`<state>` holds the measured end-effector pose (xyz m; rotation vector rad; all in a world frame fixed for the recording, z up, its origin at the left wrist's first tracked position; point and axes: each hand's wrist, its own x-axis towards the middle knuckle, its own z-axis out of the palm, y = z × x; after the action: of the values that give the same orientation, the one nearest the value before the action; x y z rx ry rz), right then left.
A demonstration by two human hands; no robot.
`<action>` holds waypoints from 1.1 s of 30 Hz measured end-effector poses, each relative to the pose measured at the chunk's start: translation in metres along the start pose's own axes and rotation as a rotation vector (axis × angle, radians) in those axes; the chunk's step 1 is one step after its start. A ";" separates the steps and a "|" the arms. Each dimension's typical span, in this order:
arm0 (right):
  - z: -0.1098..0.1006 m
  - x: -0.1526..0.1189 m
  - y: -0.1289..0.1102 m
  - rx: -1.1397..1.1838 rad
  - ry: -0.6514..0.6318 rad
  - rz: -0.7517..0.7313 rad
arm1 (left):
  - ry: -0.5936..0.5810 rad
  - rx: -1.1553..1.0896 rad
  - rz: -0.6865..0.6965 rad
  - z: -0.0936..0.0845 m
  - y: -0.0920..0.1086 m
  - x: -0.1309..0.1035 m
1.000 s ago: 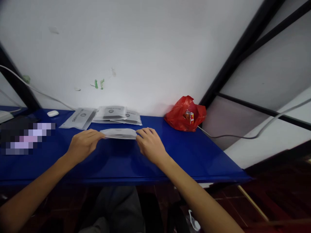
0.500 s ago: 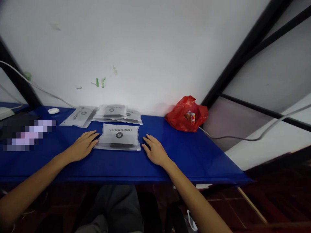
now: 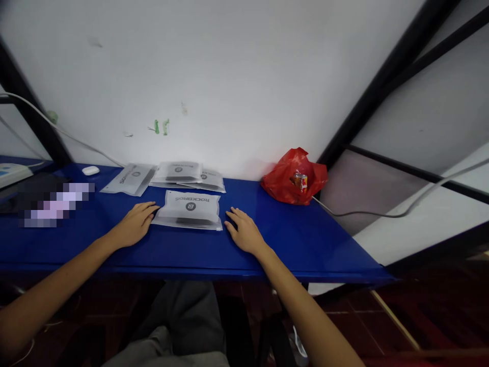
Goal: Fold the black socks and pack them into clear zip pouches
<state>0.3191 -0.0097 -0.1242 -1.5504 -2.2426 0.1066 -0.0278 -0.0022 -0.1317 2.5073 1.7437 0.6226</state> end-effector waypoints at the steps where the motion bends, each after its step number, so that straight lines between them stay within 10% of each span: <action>1: 0.000 0.000 0.000 0.001 -0.004 0.003 | 0.000 -0.010 -0.005 -0.001 0.001 0.000; 33: -0.022 0.030 -0.030 0.225 0.205 0.226 | 0.251 -0.245 -0.160 -0.022 0.041 0.042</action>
<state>0.2917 0.0024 -0.0864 -1.6056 -1.8271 0.2439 0.0143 0.0159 -0.0885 2.1802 1.7913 1.1031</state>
